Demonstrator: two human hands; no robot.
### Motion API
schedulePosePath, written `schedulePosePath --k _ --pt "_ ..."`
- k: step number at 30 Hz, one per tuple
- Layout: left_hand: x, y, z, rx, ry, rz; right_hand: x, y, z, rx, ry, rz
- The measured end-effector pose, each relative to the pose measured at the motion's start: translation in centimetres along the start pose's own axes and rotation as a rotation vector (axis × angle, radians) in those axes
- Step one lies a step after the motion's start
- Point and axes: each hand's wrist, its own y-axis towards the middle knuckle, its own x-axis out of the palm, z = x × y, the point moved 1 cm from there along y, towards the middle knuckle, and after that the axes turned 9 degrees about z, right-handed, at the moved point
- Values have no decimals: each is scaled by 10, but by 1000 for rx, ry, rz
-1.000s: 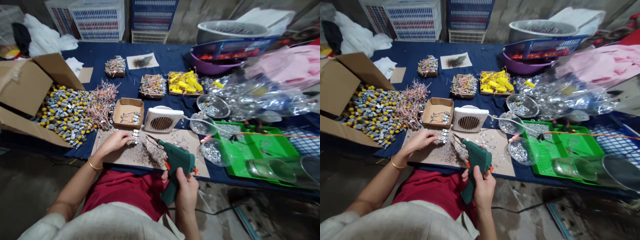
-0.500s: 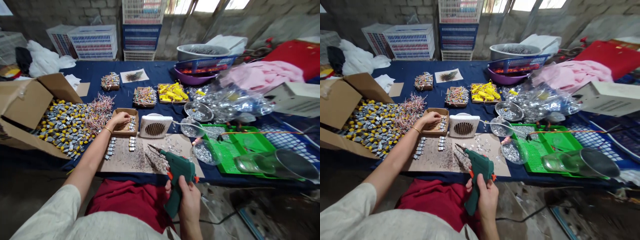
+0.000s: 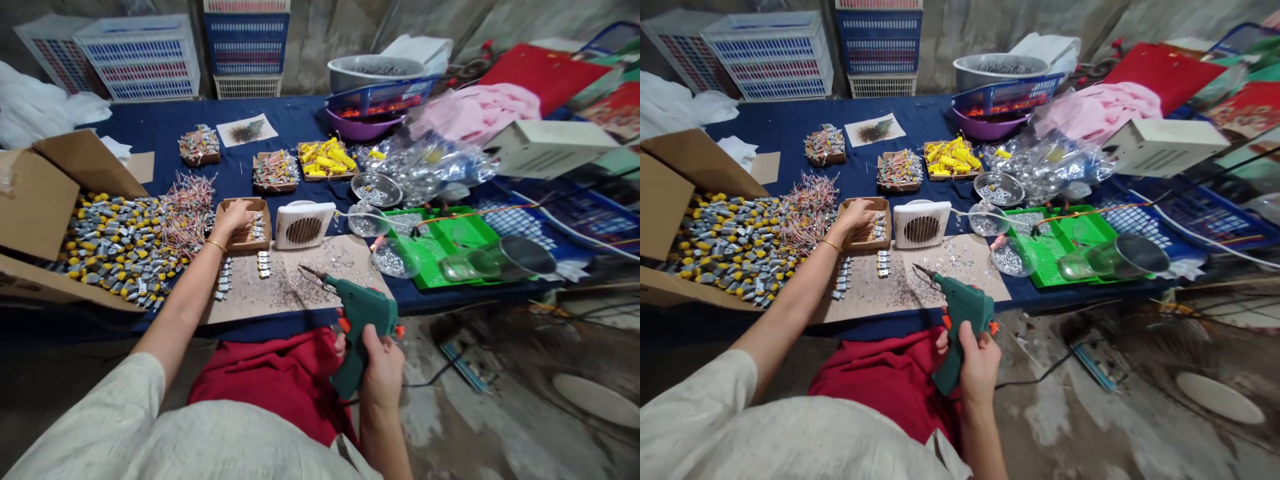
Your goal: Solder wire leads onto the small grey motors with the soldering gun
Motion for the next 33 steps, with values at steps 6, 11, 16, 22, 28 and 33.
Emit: schedulePosePath --k 6,11,16,22,28,33 --pt "3 -104 38 151 -76 127 -20 -5 6 -9 39 -59" --pt "43 -194 52 166 -73 143 -34 21 4 -16 35 -161" --pt "63 -211 47 62 -133 287 -27 35 -6 11 18 -253" --pt "62 -208 38 52 -160 332 -24 22 3 -37 59 -292" --pt "52 -233 50 83 -176 371 -36 -1 21 -4 75 -212" --pt "32 -297 37 -60 -207 428 -42 -13 26 -11 49 -133"
